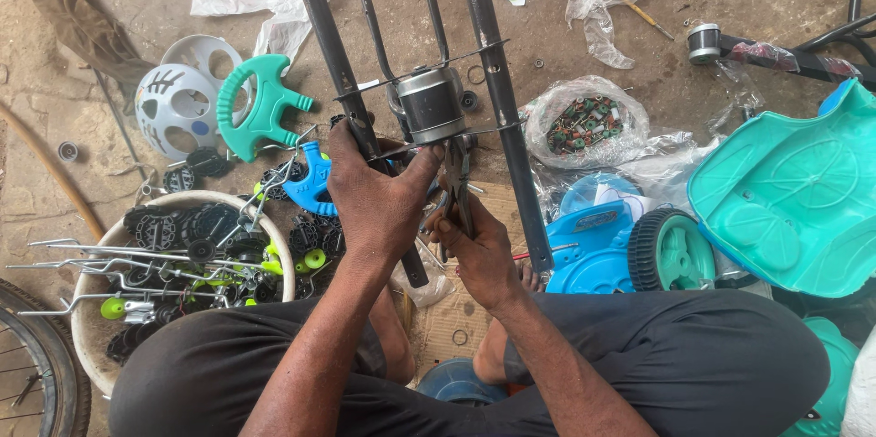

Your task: The person assembles a child's tricycle by attaching the handlebars to the frame and then installing a wheel. They use pliers to tighten a bolt on the handlebar stem and then secure the wheel onto the axle with a nut.

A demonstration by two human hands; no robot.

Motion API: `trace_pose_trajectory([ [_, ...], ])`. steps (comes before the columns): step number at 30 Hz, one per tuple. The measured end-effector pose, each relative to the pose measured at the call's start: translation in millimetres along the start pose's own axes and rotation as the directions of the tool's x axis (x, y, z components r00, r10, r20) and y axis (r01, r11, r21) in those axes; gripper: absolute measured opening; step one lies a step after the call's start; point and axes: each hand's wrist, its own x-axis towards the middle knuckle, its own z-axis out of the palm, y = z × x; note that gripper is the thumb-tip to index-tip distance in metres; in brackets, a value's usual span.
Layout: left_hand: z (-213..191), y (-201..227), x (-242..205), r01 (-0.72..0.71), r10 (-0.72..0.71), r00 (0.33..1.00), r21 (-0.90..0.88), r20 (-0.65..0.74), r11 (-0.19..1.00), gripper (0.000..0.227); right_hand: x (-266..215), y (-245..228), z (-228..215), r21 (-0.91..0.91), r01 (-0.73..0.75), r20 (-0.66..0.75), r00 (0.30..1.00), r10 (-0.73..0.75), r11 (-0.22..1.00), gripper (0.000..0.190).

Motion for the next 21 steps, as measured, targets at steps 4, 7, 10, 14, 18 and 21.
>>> trace_pose_trajectory([
  [4, 1, -1, -1, 0.060, -0.060, 0.998, 0.000, 0.014, 0.998, 0.072, 0, -1, 1, -0.017, 0.040, 0.005, 0.999, -0.040, 0.999, 0.061],
  [7, 0, -1, 0, 0.022, -0.022, 1.000, 0.006, -0.003, 1.000, 0.070, -3, -11, 0, 0.022, -0.014, 0.020, 1.000, 0.014, 1.000, 0.056],
  [10, -1, 0, -2, 0.021, -0.021, 1.000, -0.023, -0.011, 1.000, 0.070, -9, -29, -1, 0.033, -0.127, 0.034, 0.991, 0.126, 0.991, 0.053],
  [14, 0, 2, -4, 0.040, -0.040, 0.999, -0.046, -0.013, 0.998, 0.067, -14, -52, -2, 0.112, -0.249, 0.049, 0.968, 0.245, 0.962, 0.052],
  [18, 0, 4, -6, 0.067, -0.066, 0.998, -0.068, 0.016, 0.995, 0.065, -17, -65, -2, 0.081, -0.353, 0.019, 0.935, 0.353, 0.932, 0.052],
  [21, 0, 4, -6, 0.048, -0.047, 0.999, -0.028, 0.003, 0.998, 0.062, -17, -66, -1, 0.056, -0.356, 0.003, 0.934, 0.357, 0.933, 0.053],
])
